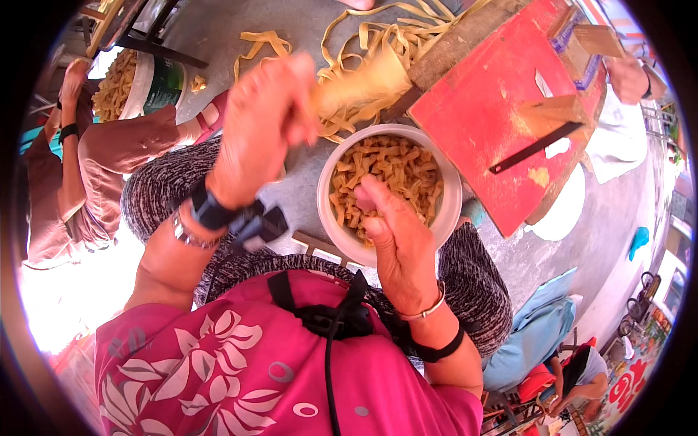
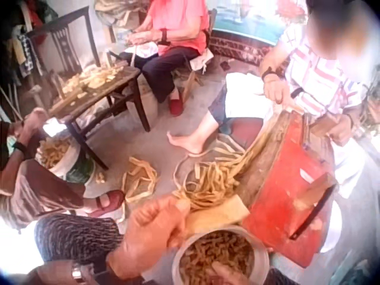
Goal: The person weaves together thin strips of leaf material by hand, folding and winding them into small circular bundles and placing them into a bucket.
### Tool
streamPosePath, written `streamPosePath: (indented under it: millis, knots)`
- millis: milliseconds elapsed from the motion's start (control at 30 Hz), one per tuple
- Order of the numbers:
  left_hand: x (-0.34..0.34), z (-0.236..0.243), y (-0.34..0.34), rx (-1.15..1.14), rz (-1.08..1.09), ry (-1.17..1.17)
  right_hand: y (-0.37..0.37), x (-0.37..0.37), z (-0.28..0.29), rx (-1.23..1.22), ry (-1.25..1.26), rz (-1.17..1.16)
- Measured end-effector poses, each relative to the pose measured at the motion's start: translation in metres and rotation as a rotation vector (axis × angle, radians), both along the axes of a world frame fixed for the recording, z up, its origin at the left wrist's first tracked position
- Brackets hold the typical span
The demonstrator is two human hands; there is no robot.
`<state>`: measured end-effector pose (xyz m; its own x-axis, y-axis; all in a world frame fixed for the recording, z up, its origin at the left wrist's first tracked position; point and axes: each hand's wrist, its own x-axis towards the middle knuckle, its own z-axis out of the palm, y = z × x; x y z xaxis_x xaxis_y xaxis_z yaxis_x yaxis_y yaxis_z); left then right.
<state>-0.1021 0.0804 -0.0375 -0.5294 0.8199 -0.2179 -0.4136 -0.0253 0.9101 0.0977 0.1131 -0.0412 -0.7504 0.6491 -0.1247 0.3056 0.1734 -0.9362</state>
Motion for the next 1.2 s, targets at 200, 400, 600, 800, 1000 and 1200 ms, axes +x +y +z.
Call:
streamPosePath:
  millis: [200,400,600,800,1000,1200]
  knots:
    - [0.056,-0.004,-0.045,0.032,-0.378,0.373,-0.012,0.002,0.016,-0.034,0.156,-0.055]
    - [0.065,-0.020,-0.041,0.223,-0.124,0.870,-0.004,0.014,0.017,-0.374,0.622,-0.250]
    - [0.063,-0.016,-0.048,-0.315,-0.729,-0.429,-0.004,0.041,0.042,-0.453,0.660,0.204]
    - [0.056,-0.010,-0.038,-0.141,-0.373,-0.769,-0.023,0.031,0.047,-0.516,0.263,0.341]
    - [0.043,0.020,-0.037,-0.130,-0.590,-0.314,-0.022,0.013,0.050,-0.755,0.545,0.207]
    - [0.042,0.044,-0.046,0.023,-0.722,0.101,-0.021,0.002,0.038,-0.089,0.630,-0.258]
